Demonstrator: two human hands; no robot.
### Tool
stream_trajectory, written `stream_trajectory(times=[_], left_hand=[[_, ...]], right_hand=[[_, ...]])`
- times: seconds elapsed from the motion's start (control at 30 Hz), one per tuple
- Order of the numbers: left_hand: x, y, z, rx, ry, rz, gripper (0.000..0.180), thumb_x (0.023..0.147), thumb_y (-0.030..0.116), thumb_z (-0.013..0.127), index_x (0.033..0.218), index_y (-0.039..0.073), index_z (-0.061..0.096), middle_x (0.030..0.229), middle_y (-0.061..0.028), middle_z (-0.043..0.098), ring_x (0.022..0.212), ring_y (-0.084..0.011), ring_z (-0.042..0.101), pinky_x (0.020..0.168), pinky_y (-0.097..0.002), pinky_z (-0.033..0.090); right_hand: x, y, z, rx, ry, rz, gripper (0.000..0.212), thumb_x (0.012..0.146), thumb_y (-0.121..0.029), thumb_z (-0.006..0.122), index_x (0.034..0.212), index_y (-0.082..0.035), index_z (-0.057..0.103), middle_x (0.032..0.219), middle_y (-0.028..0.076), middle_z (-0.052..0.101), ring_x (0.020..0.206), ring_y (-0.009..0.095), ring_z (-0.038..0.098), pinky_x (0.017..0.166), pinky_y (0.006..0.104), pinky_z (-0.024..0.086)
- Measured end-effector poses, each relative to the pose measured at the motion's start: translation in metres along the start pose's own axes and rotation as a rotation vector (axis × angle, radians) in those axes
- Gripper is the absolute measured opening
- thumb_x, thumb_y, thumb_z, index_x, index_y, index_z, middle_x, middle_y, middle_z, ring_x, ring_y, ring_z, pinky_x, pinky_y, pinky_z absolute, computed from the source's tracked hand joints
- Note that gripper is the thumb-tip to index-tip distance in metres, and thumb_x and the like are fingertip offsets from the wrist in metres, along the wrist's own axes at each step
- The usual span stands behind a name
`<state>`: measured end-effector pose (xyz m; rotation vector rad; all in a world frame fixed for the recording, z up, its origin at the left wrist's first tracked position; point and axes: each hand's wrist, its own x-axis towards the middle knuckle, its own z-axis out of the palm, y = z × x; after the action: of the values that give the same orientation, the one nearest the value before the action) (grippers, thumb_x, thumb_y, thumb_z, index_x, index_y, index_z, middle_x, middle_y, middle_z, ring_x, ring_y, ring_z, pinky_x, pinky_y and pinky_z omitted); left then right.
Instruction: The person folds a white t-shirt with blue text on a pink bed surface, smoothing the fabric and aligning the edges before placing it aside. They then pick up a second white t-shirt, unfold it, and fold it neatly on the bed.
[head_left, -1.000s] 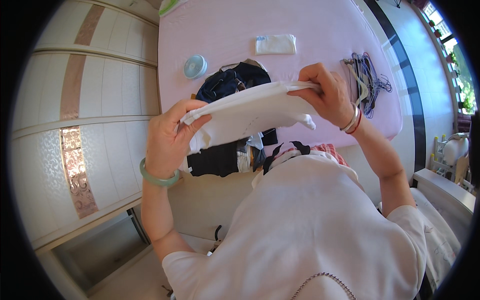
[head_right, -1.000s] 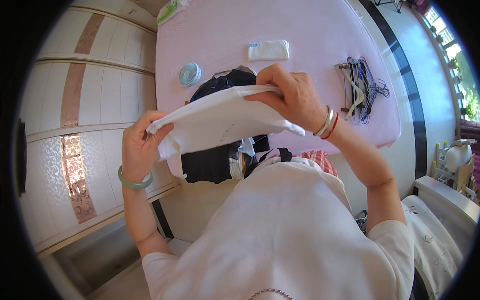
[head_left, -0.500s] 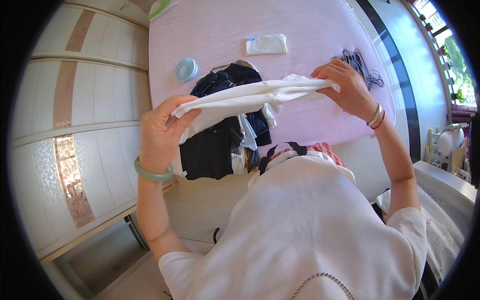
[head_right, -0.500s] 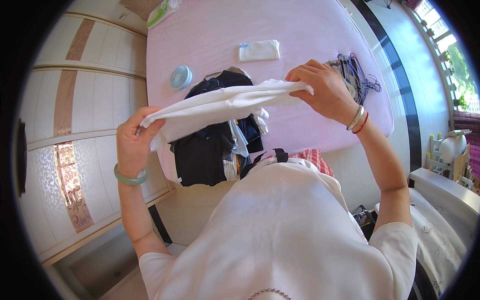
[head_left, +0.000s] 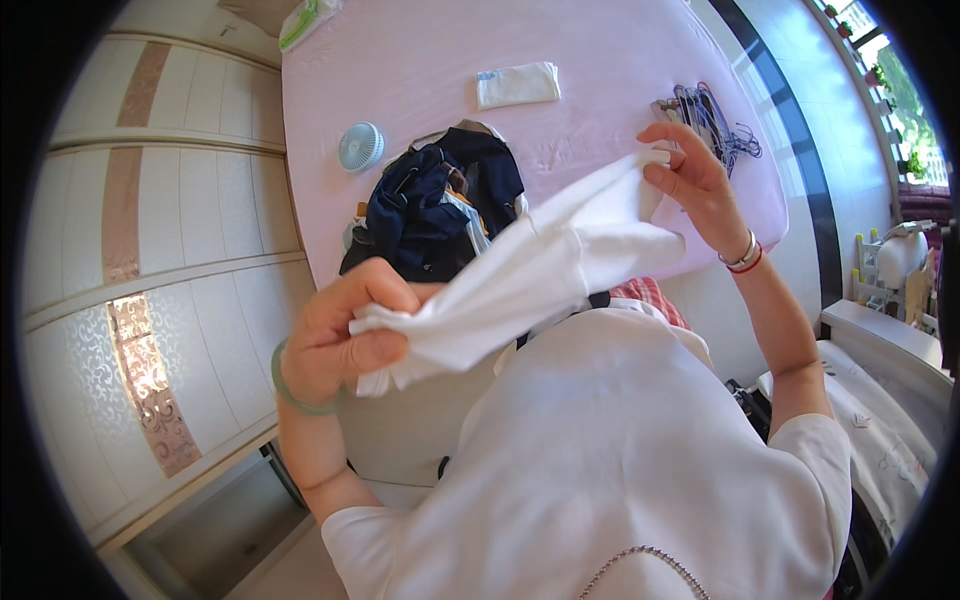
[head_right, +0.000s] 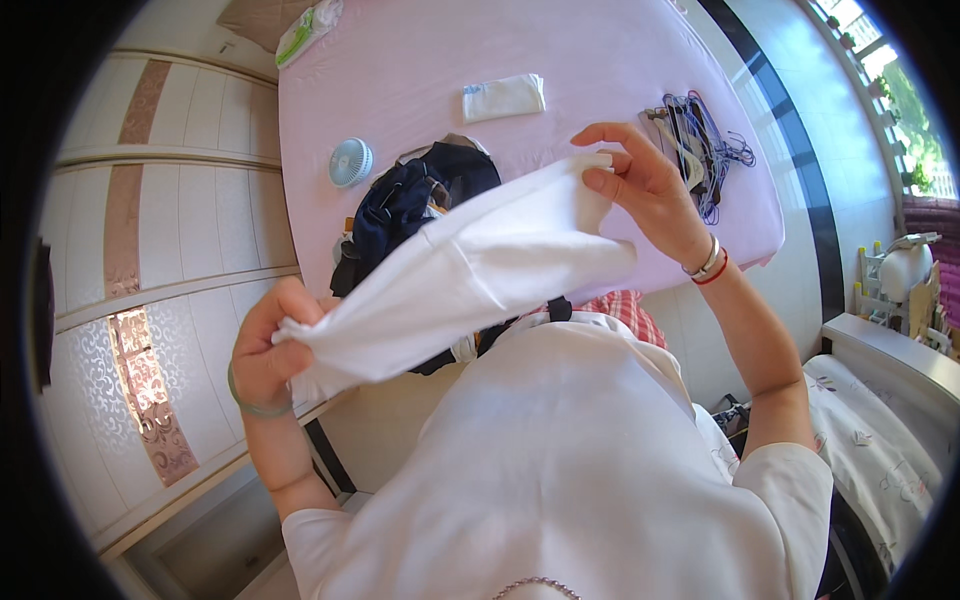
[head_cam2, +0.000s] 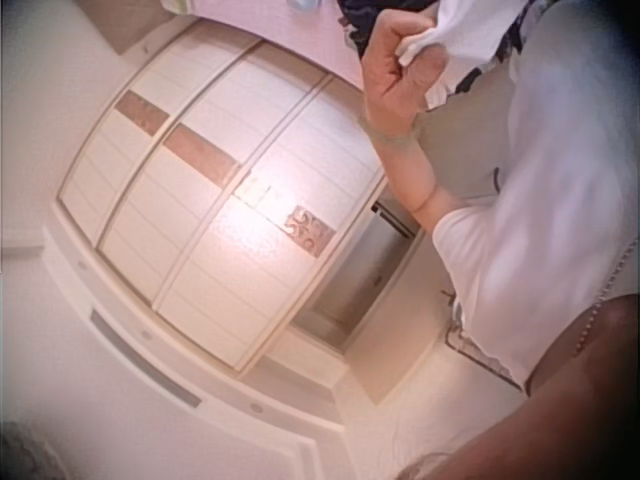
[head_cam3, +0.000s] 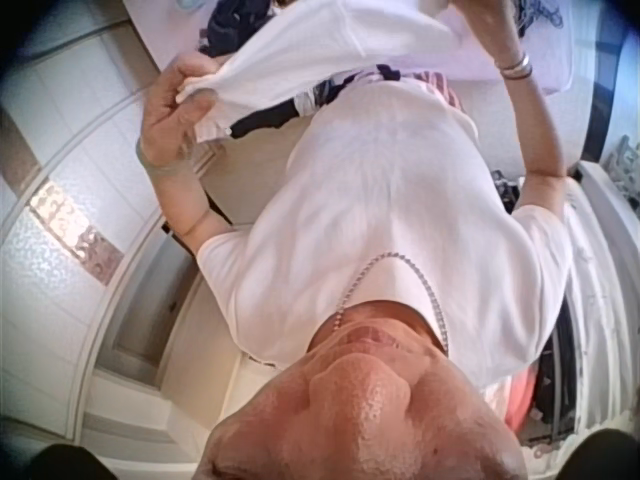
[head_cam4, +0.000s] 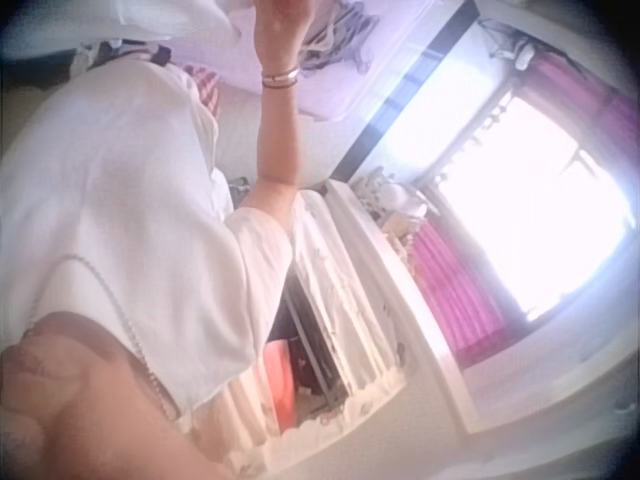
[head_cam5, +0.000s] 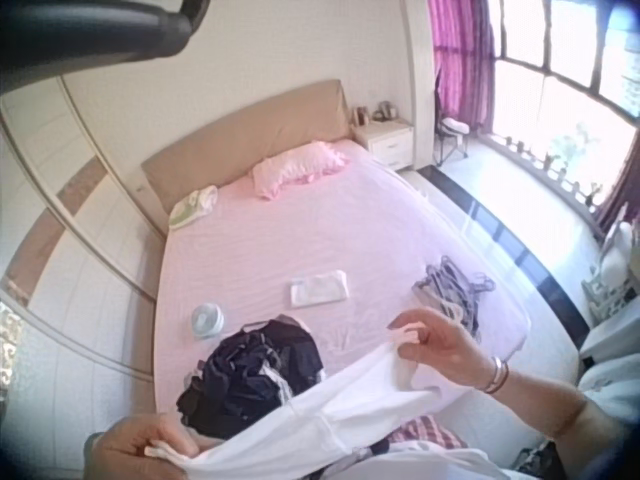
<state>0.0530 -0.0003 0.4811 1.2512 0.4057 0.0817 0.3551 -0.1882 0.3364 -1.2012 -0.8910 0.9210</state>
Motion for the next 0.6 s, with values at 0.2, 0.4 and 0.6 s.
stream_trajectory(times=[0.2, 0.4, 0.6], left_hand=[[0.005, -0.016, -0.004, -0.287, -0.564, 0.040, 0.019, 0.076, -0.004, 0.064, 0.094, -0.008, 0.058, 0.115, -0.0438, 0.050, 0.112, -0.0457, 0.054, 0.093, -0.0474, 0.042], [0.047, -0.153, -0.032, -1.182, -0.604, 0.303, 0.035, 0.087, 0.003, 0.062, 0.121, -0.005, 0.055, 0.123, -0.0277, 0.057, 0.116, -0.0358, 0.056, 0.099, -0.0465, 0.041], [0.042, -0.198, 0.031, -0.836, 0.086, 0.139, 0.035, 0.088, 0.004, 0.062, 0.121, -0.005, 0.055, 0.123, -0.0273, 0.057, 0.115, -0.0355, 0.056, 0.099, -0.0464, 0.041]], right_hand=[[-0.018, -0.005, 0.014, 0.169, 0.033, 0.072, 0.021, 0.095, -0.008, 0.057, 0.114, -0.006, 0.047, 0.096, 0.006, 0.064, 0.084, 0.006, 0.061, 0.074, 0.0210, 0.049], [-0.017, -0.017, 0.030, 0.354, 0.058, 0.271, 0.020, 0.095, -0.014, 0.060, 0.112, -0.007, 0.050, 0.089, 0.003, 0.064, 0.075, 0.002, 0.058, 0.061, 0.0155, 0.044], [-0.007, -0.013, 0.007, 0.106, 0.257, 0.168, 0.020, 0.094, -0.013, 0.061, 0.112, -0.007, 0.053, 0.081, 0.000, 0.061, 0.074, 0.002, 0.056, 0.062, 0.0182, 0.045]])
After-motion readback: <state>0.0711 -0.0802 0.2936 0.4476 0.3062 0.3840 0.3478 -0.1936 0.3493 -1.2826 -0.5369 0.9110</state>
